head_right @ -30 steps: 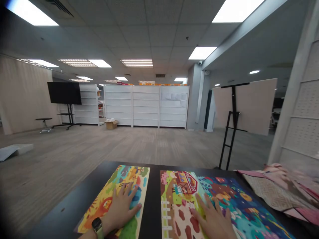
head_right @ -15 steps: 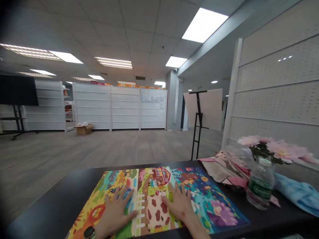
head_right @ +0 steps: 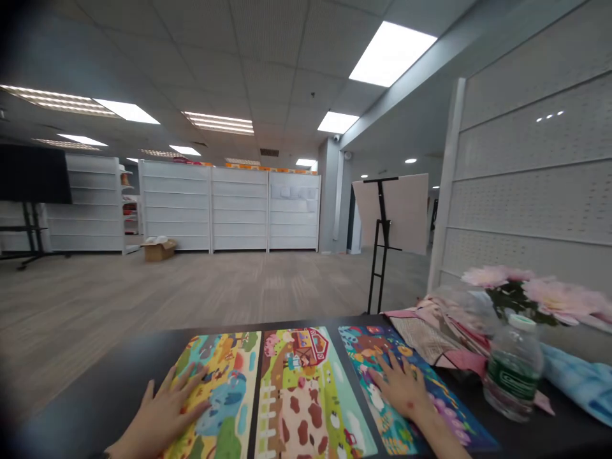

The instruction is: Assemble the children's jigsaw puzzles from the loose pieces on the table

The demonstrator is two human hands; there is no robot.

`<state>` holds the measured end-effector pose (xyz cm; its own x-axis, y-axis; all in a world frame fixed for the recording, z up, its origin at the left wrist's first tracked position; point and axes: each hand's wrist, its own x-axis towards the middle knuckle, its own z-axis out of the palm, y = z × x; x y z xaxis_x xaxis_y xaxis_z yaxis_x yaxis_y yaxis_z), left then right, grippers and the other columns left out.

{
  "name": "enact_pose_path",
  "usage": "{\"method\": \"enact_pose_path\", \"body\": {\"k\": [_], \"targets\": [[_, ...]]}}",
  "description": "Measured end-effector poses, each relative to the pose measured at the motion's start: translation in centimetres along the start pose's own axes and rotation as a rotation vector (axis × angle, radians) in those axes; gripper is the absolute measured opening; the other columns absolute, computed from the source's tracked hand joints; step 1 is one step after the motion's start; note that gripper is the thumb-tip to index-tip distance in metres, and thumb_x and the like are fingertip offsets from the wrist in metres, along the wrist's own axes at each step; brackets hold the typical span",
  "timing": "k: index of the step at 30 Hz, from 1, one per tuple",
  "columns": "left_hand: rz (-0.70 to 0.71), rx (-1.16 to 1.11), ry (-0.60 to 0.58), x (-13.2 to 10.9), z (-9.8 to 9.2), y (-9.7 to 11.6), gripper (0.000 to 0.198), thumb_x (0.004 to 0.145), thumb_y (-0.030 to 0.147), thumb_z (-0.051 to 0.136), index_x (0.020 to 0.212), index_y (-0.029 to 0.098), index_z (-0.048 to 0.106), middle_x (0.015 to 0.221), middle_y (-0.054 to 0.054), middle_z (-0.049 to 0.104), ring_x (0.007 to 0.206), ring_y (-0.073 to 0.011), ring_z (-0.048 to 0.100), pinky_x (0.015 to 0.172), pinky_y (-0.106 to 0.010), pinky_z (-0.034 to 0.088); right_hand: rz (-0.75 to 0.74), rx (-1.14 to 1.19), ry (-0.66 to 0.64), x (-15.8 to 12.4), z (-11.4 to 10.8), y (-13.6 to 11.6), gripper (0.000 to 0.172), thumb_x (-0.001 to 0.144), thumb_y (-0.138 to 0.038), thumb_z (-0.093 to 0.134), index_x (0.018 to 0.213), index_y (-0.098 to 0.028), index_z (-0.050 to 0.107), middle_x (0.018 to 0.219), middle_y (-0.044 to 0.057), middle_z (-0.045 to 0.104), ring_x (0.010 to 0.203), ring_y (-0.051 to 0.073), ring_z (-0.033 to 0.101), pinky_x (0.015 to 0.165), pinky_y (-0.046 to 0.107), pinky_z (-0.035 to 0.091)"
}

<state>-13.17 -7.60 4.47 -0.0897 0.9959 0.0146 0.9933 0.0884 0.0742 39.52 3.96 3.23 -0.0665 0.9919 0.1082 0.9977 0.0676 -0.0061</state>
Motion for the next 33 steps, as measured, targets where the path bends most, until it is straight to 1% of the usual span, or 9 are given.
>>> {"method": "enact_pose_path", "body": {"k": [5, 11, 14, 18, 22, 24, 26, 29, 33], "targets": [[0.047, 0.038, 0.037, 0.5, 1.1, -0.2, 0.078, 0.095, 0.071, 0.035, 0.159, 0.025, 0.033, 0.165, -0.013, 0.028, 0.152, -0.0407, 0.018, 0.12, -0.061, 0.012, -0.03, 0.019, -0.022, 0.7, 2.0, -4.2, 0.075, 0.093, -0.075, 0.026, 0.156, -0.036, 0.037, 0.163, 0.006, 0.039, 0.149, 0.044, 0.029, 0.119, 0.062, 0.018], [-0.005, 0.041, 0.06, -0.7, 0.9, -4.2, 0.075, 0.096, 0.066, 0.038, 0.158, 0.025, 0.035, 0.164, -0.013, 0.031, 0.152, -0.0406, 0.02, 0.118, -0.062, 0.015, -0.017, -0.008, -0.026, 1.1, 1.4, -3.1, 0.065, 0.099, -0.056, 0.028, 0.156, -0.027, 0.039, 0.164, 0.008, 0.036, 0.15, 0.039, 0.031, 0.119, 0.059, 0.021], [-0.018, 0.035, 0.075, -1.0, 0.8, -4.2, 0.079, 0.095, 0.07, 0.038, 0.158, 0.023, 0.035, 0.163, -0.016, 0.032, 0.151, -0.043, 0.021, 0.118, -0.063, 0.013, -0.016, -0.01, -0.017, 1.5, 1.9, -4.6, 0.068, 0.099, -0.057, 0.024, 0.158, -0.026, 0.034, 0.165, 0.009, 0.034, 0.149, 0.042, 0.031, 0.118, 0.062, 0.021], [0.025, 0.013, 0.066, -0.9, 0.7, -4.4, 0.083, 0.092, 0.078, 0.038, 0.158, 0.028, 0.036, 0.164, -0.011, 0.031, 0.153, -0.0372, 0.02, 0.121, -0.054, 0.012, -0.099, 0.006, -0.046, 1.4, 2.1, -6.2, 0.066, 0.098, -0.059, 0.025, 0.158, -0.033, 0.032, 0.165, 0.0, 0.035, 0.151, 0.037, 0.027, 0.121, 0.055, 0.022], [-0.021, 0.006, 0.068, -1.3, 0.5, -5.5, 0.08, 0.094, 0.071, 0.039, 0.158, 0.022, 0.036, 0.163, -0.016, 0.032, 0.151, -0.0418, 0.023, 0.118, -0.06, 0.014, -0.056, 0.016, -0.055, 1.3, 1.6, -6.0, 0.07, 0.098, -0.056, 0.022, 0.158, -0.022, 0.035, 0.164, 0.009, 0.036, 0.15, 0.041, 0.029, 0.119, 0.06, 0.021], [-0.017, 0.0, 0.077, -1.1, 0.7, -4.6, 0.082, 0.094, 0.072, 0.037, 0.158, 0.02, 0.035, 0.163, -0.018, 0.031, 0.151, -0.0436, 0.022, 0.118, -0.061, 0.012, -0.053, 0.026, -0.054, 1.4, 1.7, -7.3, 0.074, 0.097, -0.063, 0.022, 0.159, -0.022, 0.033, 0.165, 0.01, 0.034, 0.15, 0.044, 0.028, 0.119, 0.062, 0.02], [0.036, -0.017, 0.078, -0.5, 1.1, -2.6, 0.087, 0.091, 0.077, 0.037, 0.159, 0.022, 0.033, 0.165, -0.015, 0.028, 0.153, -0.0409, 0.015, 0.12, -0.057, 0.009, -0.083, 0.04, -0.065, 1.4, 2.0, -9.4, 0.08, 0.095, -0.071, 0.024, 0.159, -0.025, 0.031, 0.166, 0.008, 0.032, 0.151, 0.042, 0.026, 0.121, 0.057, 0.019], [0.073, -0.052, 0.08, 0.3, 1.4, 0.2, 0.093, 0.09, 0.079, 0.036, 0.159, 0.016, 0.033, 0.165, -0.019, 0.026, 0.153, -0.0432, 0.011, 0.12, -0.06, 0.005, -0.103, 0.05, -0.083, 1.0, 2.0, -12.2, 0.087, 0.093, -0.077, 0.023, 0.16, -0.022, 0.029, 0.167, 0.008, 0.028, 0.152, 0.041, 0.023, 0.122, 0.052, 0.017], [0.081, -0.107, 0.085, -0.2, 0.7, 0.5, 0.099, 0.089, 0.083, 0.033, 0.158, 0.012, 0.035, 0.163, -0.023, 0.027, 0.152, -0.0462, 0.013, 0.118, -0.064, 0.004, -0.084, 0.051, -0.078, -0.3, 1.0, -13.7, 0.092, 0.09, -0.081, 0.022, 0.159, -0.021, 0.031, 0.167, 0.01, 0.029, 0.152, 0.042, 0.024, 0.121, 0.054, 0.019]]}}
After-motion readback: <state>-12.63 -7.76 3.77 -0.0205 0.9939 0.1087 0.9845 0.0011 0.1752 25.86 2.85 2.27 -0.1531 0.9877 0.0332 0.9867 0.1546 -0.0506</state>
